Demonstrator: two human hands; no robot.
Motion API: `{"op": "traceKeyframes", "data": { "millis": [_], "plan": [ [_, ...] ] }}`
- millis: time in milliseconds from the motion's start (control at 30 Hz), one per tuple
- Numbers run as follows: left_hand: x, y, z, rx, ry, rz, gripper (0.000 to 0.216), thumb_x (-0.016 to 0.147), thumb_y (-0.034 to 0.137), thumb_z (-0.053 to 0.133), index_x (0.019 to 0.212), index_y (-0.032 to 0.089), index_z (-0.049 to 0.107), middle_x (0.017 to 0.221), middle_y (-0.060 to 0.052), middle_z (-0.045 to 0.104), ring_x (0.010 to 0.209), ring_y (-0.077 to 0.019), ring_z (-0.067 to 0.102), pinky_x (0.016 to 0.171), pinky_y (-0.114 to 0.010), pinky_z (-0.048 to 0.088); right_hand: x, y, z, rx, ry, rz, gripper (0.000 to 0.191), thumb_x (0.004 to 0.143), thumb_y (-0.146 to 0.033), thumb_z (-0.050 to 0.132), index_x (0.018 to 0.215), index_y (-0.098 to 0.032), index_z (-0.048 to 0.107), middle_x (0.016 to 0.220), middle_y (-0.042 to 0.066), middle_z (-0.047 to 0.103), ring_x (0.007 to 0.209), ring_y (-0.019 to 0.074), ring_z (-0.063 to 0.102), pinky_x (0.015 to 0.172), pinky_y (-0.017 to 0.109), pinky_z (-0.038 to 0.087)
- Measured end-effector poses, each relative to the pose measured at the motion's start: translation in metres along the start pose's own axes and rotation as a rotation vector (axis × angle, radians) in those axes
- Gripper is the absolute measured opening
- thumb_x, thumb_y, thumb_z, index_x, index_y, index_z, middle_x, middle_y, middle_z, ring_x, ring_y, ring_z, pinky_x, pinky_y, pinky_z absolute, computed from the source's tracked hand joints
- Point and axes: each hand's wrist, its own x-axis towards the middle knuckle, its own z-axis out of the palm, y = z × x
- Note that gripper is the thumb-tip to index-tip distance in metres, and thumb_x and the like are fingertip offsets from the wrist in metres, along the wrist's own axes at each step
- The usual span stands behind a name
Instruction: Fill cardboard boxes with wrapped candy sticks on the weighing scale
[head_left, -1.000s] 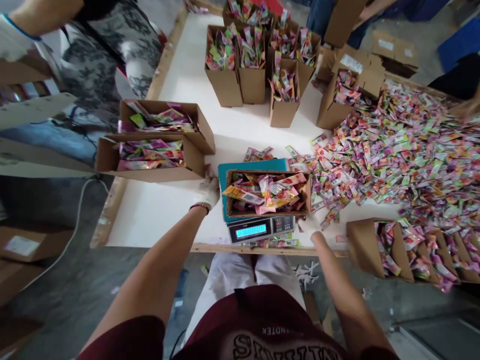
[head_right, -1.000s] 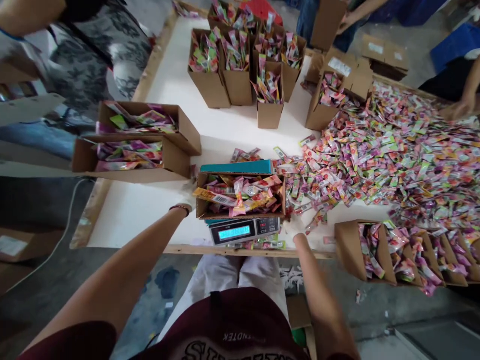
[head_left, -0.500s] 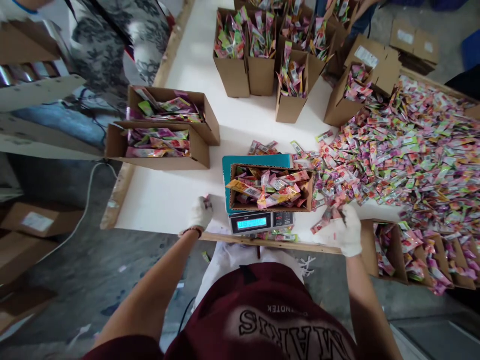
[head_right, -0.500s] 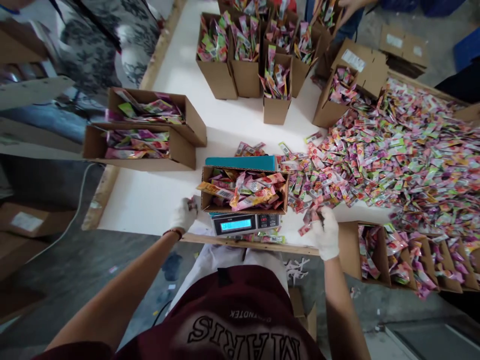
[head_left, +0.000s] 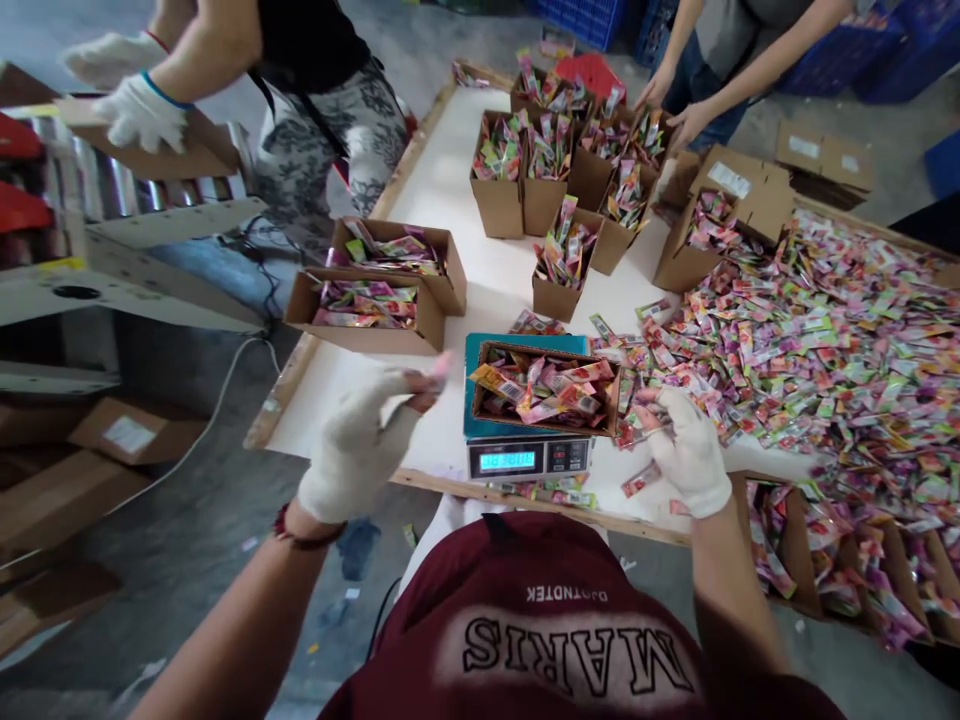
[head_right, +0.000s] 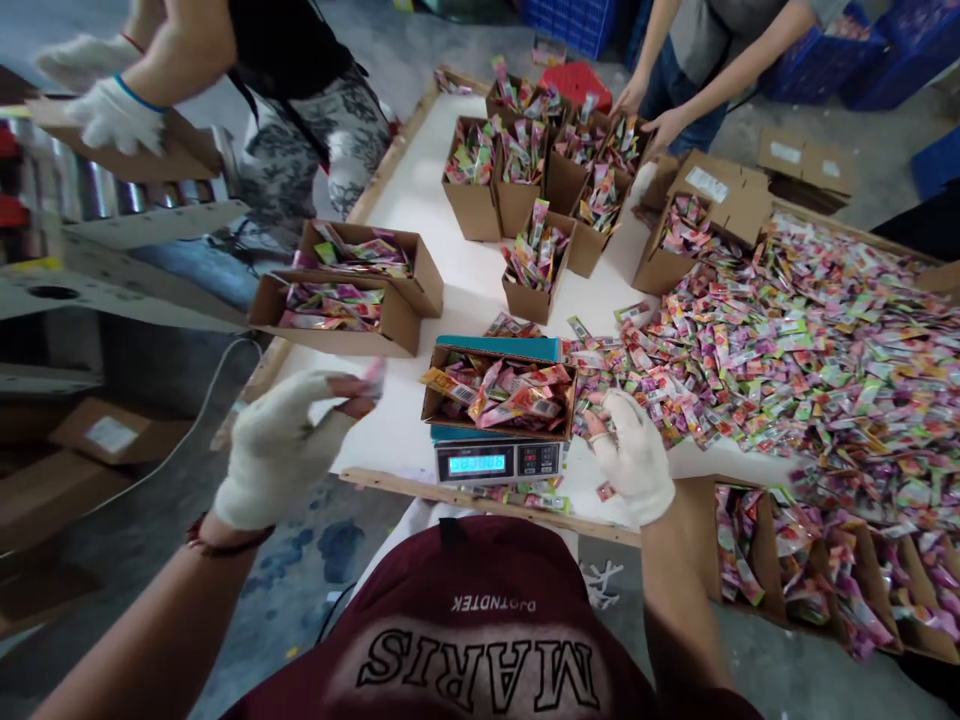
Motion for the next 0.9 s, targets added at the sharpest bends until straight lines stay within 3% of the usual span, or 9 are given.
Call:
{"op": "traceKeyframes", "data": {
  "millis": [67, 167, 300, 433, 567, 733, 900],
  "plan": [
    [0.016, 0.037, 0.008, 0.059, -0.117, 0.334, 0.018, 0.096, 0.023, 0.051, 0.102, 0.022, 0.068, 0.1, -0.005, 0.072, 0.095, -0.0194, 0.066, 0.09, -0.037, 0.056, -0.013, 0.009, -0.005, -0.004, 0.007, 0.008, 0.025, 0.097, -0.036, 0.055, 0.116, -0.025, 0.068, 0.11, 0.011, 0.071, 0.099, 0.0271, 0.068, 0.091, 0.044, 0.056],
    [0.03, 0.065, 0.033, 0.212, -0.218, 0.556, 0.027, 0.097, 0.019, 0.045, 0.107, 0.021, 0.07, 0.108, -0.008, 0.071, 0.104, -0.0224, 0.064, 0.093, -0.041, 0.055, -0.035, 0.017, -0.01, -0.012, 0.026, 0.022, 0.022, 0.099, -0.036, 0.052, 0.111, -0.024, 0.067, 0.108, 0.011, 0.071, 0.102, 0.0265, 0.067, 0.093, 0.043, 0.055],
    [0.02, 0.064, 0.046, 0.227, -0.191, 0.479, 0.025, 0.098, 0.022, 0.047, 0.112, 0.02, 0.068, 0.123, -0.011, 0.066, 0.115, -0.0242, 0.062, 0.101, -0.042, 0.054, -0.064, 0.026, -0.014, -0.034, 0.047, 0.054, 0.022, 0.101, -0.036, 0.05, 0.109, -0.022, 0.066, 0.108, 0.01, 0.071, 0.102, 0.0252, 0.066, 0.092, 0.041, 0.054],
    [-0.008, 0.058, 0.03, 0.115, -0.123, 0.289, 0.025, 0.099, 0.026, 0.048, 0.115, 0.021, 0.066, 0.124, -0.01, 0.065, 0.116, -0.0223, 0.063, 0.1, -0.038, 0.055, -0.085, 0.04, -0.015, -0.026, -0.013, 0.071, 0.022, 0.102, -0.036, 0.049, 0.105, -0.022, 0.065, 0.108, 0.01, 0.071, 0.101, 0.025, 0.066, 0.089, 0.041, 0.054],
    [-0.028, 0.073, 0.018, 0.108, -0.087, 0.197, 0.023, 0.099, 0.029, 0.049, 0.11, 0.02, 0.067, 0.126, -0.01, 0.066, 0.119, -0.0232, 0.065, 0.103, -0.04, 0.055, -0.102, 0.056, -0.014, -0.001, -0.055, 0.048, 0.023, 0.102, -0.037, 0.049, 0.107, -0.022, 0.066, 0.11, 0.011, 0.07, 0.103, 0.0258, 0.066, 0.089, 0.041, 0.054],
    [-0.032, 0.104, 0.027, 0.104, -0.051, 0.28, 0.023, 0.099, 0.025, 0.048, 0.11, 0.02, 0.067, 0.125, -0.01, 0.067, 0.122, -0.022, 0.064, 0.106, -0.038, 0.054, -0.118, 0.072, -0.023, -0.002, -0.123, -0.033, 0.024, 0.102, -0.037, 0.047, 0.11, -0.021, 0.064, 0.11, 0.012, 0.07, 0.106, 0.027, 0.065, 0.089, 0.041, 0.053],
    [-0.016, 0.131, 0.055, 0.113, -0.17, 0.384, 0.034, 0.1, 0.024, 0.041, 0.118, 0.019, 0.069, 0.134, -0.008, 0.067, 0.125, -0.0222, 0.062, 0.109, -0.04, 0.052, -0.128, 0.084, -0.035, 0.011, -0.165, -0.061, 0.019, 0.1, -0.033, 0.049, 0.106, -0.021, 0.063, 0.105, 0.012, 0.069, 0.098, 0.0263, 0.065, 0.085, 0.04, 0.052]
  ]
}}
